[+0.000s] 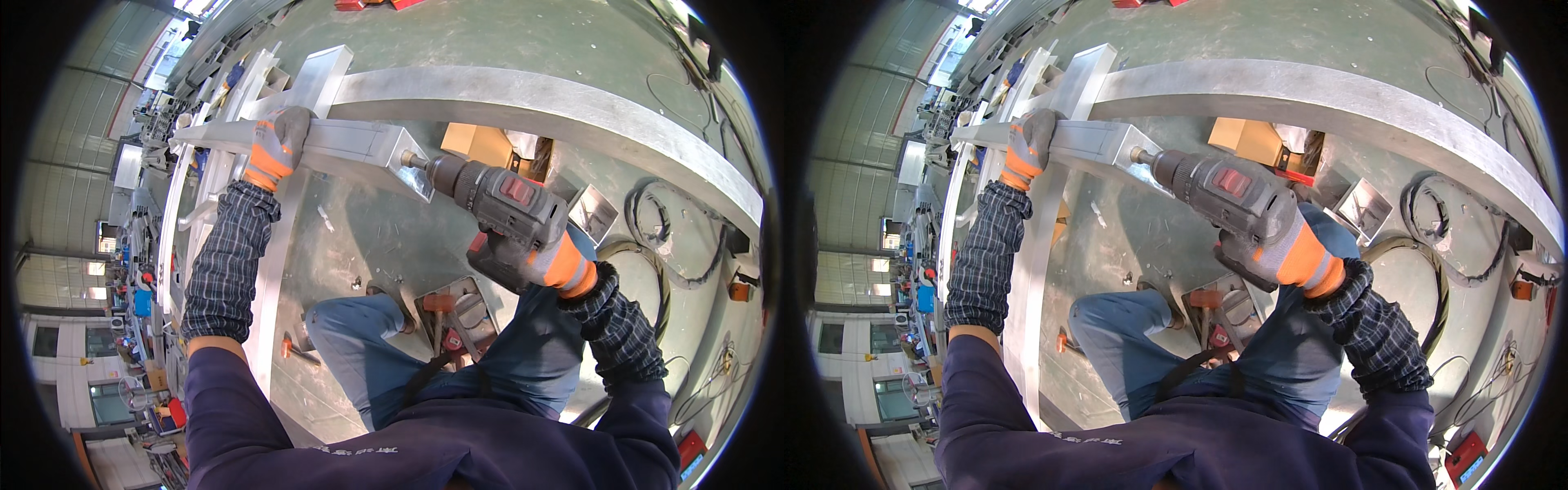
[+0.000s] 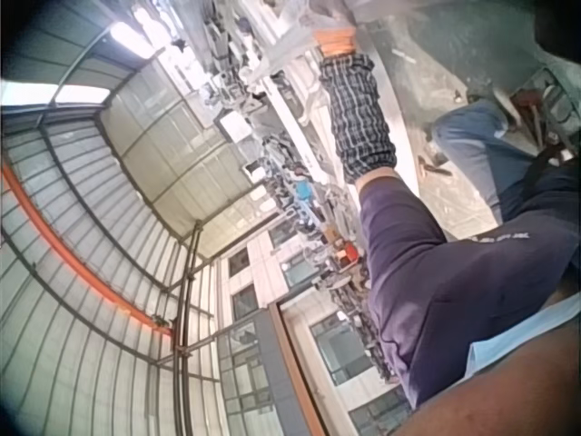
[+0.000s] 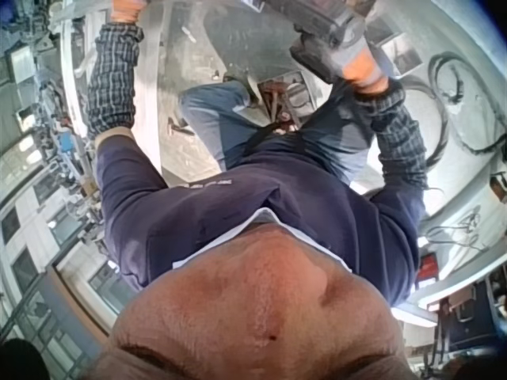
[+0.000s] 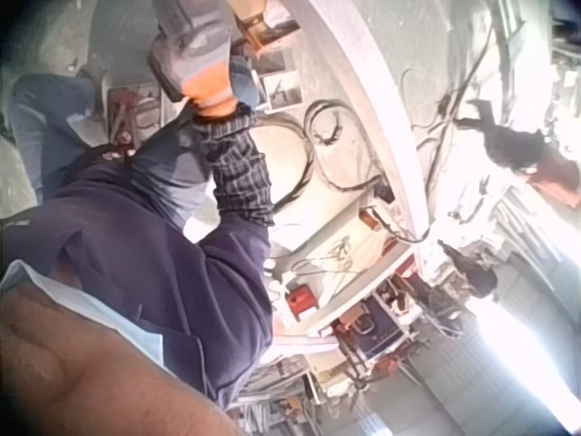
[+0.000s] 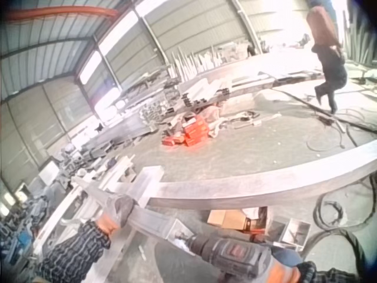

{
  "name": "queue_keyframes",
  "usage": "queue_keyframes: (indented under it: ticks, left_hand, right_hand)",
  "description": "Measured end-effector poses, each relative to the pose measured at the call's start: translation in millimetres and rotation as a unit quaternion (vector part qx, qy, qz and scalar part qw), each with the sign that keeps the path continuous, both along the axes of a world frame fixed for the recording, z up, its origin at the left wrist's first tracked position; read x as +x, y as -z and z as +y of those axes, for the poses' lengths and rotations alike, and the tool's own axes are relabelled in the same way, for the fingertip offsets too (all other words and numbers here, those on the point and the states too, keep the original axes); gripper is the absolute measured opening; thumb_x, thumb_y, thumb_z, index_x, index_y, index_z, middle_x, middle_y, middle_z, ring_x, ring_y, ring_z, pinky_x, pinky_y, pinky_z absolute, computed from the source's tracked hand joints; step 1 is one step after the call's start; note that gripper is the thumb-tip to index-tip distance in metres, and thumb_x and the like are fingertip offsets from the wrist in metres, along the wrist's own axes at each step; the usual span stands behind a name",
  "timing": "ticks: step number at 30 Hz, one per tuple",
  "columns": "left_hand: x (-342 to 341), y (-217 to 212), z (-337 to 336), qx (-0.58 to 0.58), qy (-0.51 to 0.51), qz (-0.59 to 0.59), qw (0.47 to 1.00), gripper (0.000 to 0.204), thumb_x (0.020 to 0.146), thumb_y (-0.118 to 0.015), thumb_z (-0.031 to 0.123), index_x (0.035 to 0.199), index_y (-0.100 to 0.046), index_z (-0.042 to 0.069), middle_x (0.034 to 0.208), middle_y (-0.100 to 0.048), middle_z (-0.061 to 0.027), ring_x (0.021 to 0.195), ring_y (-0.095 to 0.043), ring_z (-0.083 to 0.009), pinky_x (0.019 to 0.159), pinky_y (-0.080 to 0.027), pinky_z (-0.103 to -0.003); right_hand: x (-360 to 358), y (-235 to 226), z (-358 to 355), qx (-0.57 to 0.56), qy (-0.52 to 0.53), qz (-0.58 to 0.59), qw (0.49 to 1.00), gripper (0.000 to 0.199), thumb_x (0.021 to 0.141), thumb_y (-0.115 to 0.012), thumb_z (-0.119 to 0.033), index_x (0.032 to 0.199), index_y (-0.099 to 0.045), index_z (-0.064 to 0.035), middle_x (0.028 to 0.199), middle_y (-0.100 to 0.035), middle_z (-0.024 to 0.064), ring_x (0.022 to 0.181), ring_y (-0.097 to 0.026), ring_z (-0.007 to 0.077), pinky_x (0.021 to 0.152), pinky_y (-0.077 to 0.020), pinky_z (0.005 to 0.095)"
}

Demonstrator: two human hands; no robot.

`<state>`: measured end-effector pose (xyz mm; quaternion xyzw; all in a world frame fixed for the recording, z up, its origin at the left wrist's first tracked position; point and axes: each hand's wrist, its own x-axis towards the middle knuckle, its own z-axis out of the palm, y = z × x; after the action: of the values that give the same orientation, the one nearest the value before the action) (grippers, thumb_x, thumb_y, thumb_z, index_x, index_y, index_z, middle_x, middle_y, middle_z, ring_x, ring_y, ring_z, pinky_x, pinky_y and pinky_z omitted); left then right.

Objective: The person uses a cordless drill to create multiple holes in a long metal sheet. They adjust the drill bit and reposition the sheet as needed while working in a workshop environment.

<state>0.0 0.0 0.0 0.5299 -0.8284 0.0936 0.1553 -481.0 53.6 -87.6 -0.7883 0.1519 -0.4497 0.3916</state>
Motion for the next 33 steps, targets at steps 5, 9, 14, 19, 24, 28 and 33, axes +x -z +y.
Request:
queue_keyframes:
  ticks: [5,9,14,19,24,28,33]
  left_hand:
    - [-15,8,5,0.023,-0.008,0.039,0.999,0.03,0.103,-0.058,0.028,0.107,-0.077,0.005,0.106,-0.075,-0.0237,0.101,-0.07,-0.0454,0.092,-0.054,-0.05]
    - [-6,6,1,0.0,0.0,0.023,1.0,0.03,0.103,-0.058,0.027,0.107,-0.077,0.004,0.103,-0.075,-0.0235,0.099,-0.07,-0.0455,0.089,-0.055,-0.049]
    - [22,13,-3,-0.083,0.052,-0.06,0.993,0.024,0.089,-0.059,0.009,0.108,-0.07,0.001,0.101,-0.071,-0.0216,0.094,-0.069,-0.0451,0.084,-0.055,-0.05]
    - [31,16,0,-0.077,0.036,-0.073,0.994,0.033,0.084,-0.061,0.003,0.115,-0.069,-0.001,0.108,-0.073,-0.0238,0.098,-0.069,-0.0484,0.089,-0.056,-0.053]
    - [20,17,-4,-0.102,0.086,-0.062,0.989,0.034,0.083,-0.06,0.001,0.116,-0.068,-0.001,0.107,-0.072,-0.0241,0.097,-0.069,-0.0489,0.089,-0.057,-0.053]
    - [-5,-3,3,-0.039,0.065,-0.051,0.996,0.029,0.085,-0.058,0.003,0.112,-0.069,0.0,0.101,-0.071,-0.0228,0.094,-0.069,-0.0464,0.086,-0.056,-0.051]
    - [-11,-8,2,-0.038,0.056,-0.039,0.997,0.026,0.085,-0.057,0.003,0.108,-0.07,0.0,0.098,-0.07,-0.0225,0.091,-0.068,-0.0464,0.084,-0.056,-0.051]
  right_hand:
    - [-16,-7,2,0.212,-0.051,0.019,0.976,0.05,0.076,-0.071,-0.003,0.125,-0.07,0.001,0.11,-0.072,0.016,0.094,-0.07,0.0348,0.084,-0.0595,0.0445]
    - [-11,-12,1,0.095,-0.03,0.007,0.995,0.049,0.072,-0.072,-0.003,0.121,-0.072,-0.0002,0.103,-0.071,0.0157,0.089,-0.069,0.0357,0.081,-0.0594,0.0439]
    - [5,7,8,0.062,-0.011,-0.022,0.998,0.044,0.071,-0.073,-0.003,0.115,-0.073,-0.0018,0.102,-0.071,0.0146,0.086,-0.067,0.0358,0.079,-0.0594,0.0437]
    - [-1,-7,13,0.176,-0.046,0.009,0.983,0.049,0.074,-0.068,-0.002,0.123,-0.071,-0.0015,0.11,-0.071,0.0157,0.095,-0.069,0.0361,0.086,-0.0587,0.0422]
    - [-3,-9,-6,0.024,-0.04,-0.012,0.999,0.057,0.078,-0.066,-0.002,0.136,-0.067,-0.0015,0.121,-0.071,0.0166,0.102,-0.069,0.0329,0.093,-0.0573,0.0402]
    - [-5,-9,-5,0.063,-0.044,-0.002,0.997,0.056,0.079,-0.067,-0.002,0.135,-0.067,-0.0012,0.123,-0.071,0.0167,0.101,-0.069,0.0317,0.093,-0.057,0.04]
    - [-4,0,-4,0.047,-0.043,0.0,0.998,0.057,0.078,-0.067,-0.002,0.135,-0.067,-0.0014,0.12,-0.07,0.0156,0.099,-0.067,0.0301,0.091,-0.0567,0.0396]
